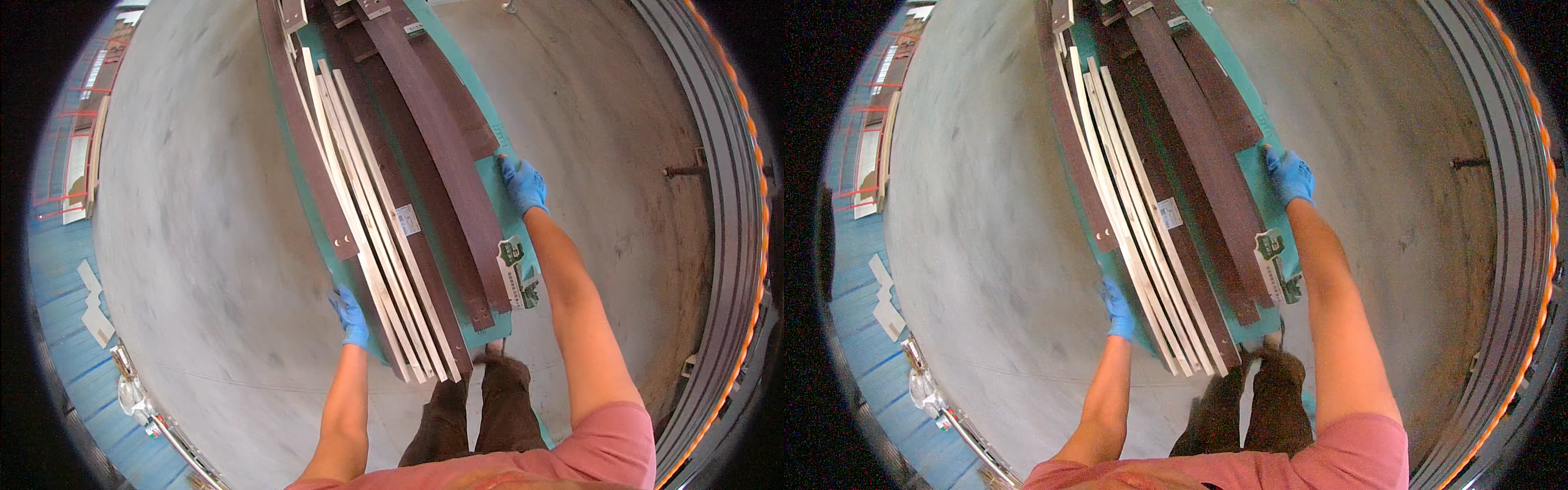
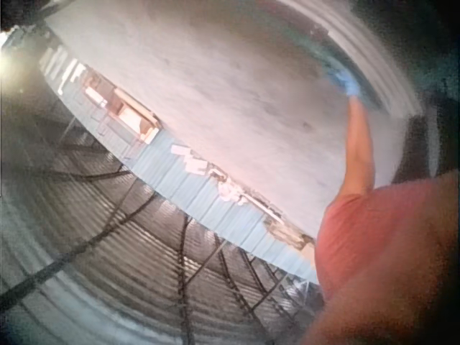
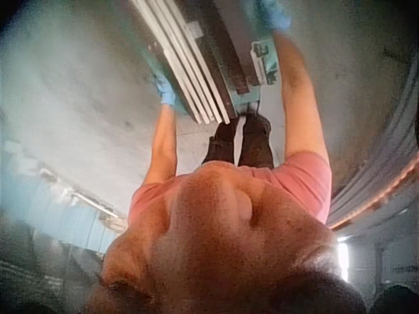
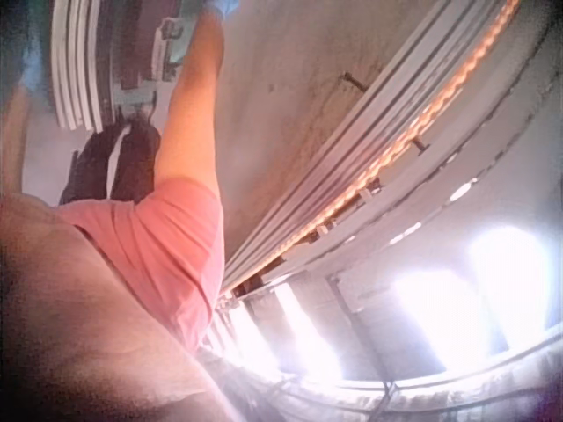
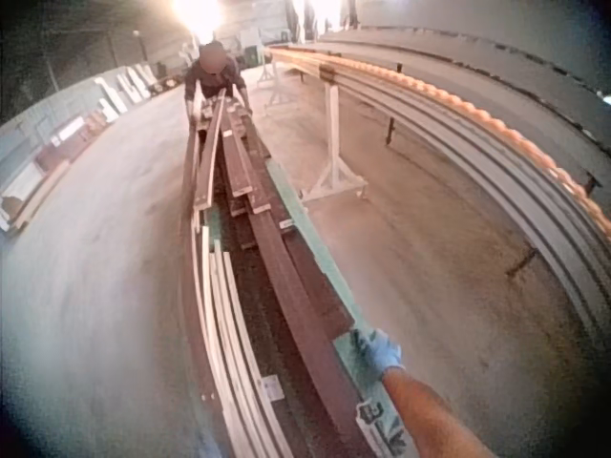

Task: The person picks up long wooden planks from a workbench and places them onto a stack on a nearby rack. The person then moves a large white board from the floor to a workbench.

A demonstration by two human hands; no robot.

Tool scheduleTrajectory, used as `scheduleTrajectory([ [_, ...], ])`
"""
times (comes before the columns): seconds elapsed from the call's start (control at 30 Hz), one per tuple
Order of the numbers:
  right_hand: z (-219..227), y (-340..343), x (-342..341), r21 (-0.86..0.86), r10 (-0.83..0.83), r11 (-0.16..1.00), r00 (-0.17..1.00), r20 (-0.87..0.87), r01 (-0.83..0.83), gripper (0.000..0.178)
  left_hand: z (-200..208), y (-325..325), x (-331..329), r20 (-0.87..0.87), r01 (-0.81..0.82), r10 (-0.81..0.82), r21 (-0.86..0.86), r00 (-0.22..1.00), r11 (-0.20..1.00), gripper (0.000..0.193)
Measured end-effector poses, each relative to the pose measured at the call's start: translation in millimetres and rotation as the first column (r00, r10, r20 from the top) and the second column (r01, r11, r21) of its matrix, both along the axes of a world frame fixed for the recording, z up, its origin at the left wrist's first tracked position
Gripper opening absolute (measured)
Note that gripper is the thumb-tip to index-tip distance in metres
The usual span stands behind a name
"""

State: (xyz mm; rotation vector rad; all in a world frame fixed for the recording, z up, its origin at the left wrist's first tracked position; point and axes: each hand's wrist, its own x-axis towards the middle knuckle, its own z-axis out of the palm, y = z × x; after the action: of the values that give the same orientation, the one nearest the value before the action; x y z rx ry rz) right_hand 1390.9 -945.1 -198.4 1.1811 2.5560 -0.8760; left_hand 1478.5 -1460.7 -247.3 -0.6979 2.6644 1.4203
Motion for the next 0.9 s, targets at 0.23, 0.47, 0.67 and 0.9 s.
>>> scheduleTrajectory([
  [0.23, -6, 5, 5, 0.007, -0.035, 0.999, 0.998, 0.050, 0.035, 0.079, 36, 48, -23, 0.166, 0.076, -0.013, -0.381, 0.986, 0.922, 0.102],
  [0.47, -10, 4, 9, -0.021, -0.042, 0.999, 0.996, 0.084, 0.044, 0.082, 27, 33, -27, 0.091, 0.078, -0.050, -0.344, 0.995, 0.936, 0.092],
  [0.67, -8, 6, 17, -0.028, -0.091, 0.995, 0.996, 0.017, 0.091, 0.080, 36, 49, -40, 0.181, 0.112, -0.053, -0.332, 0.982, 0.937, 0.100],
  [0.9, -7, 2, 27, -0.056, -0.122, 0.991, 0.992, -0.027, 0.121, 0.080, 29, 40, -46, 0.236, 0.144, -0.056, -0.373, 0.970, 0.917, 0.110],
])
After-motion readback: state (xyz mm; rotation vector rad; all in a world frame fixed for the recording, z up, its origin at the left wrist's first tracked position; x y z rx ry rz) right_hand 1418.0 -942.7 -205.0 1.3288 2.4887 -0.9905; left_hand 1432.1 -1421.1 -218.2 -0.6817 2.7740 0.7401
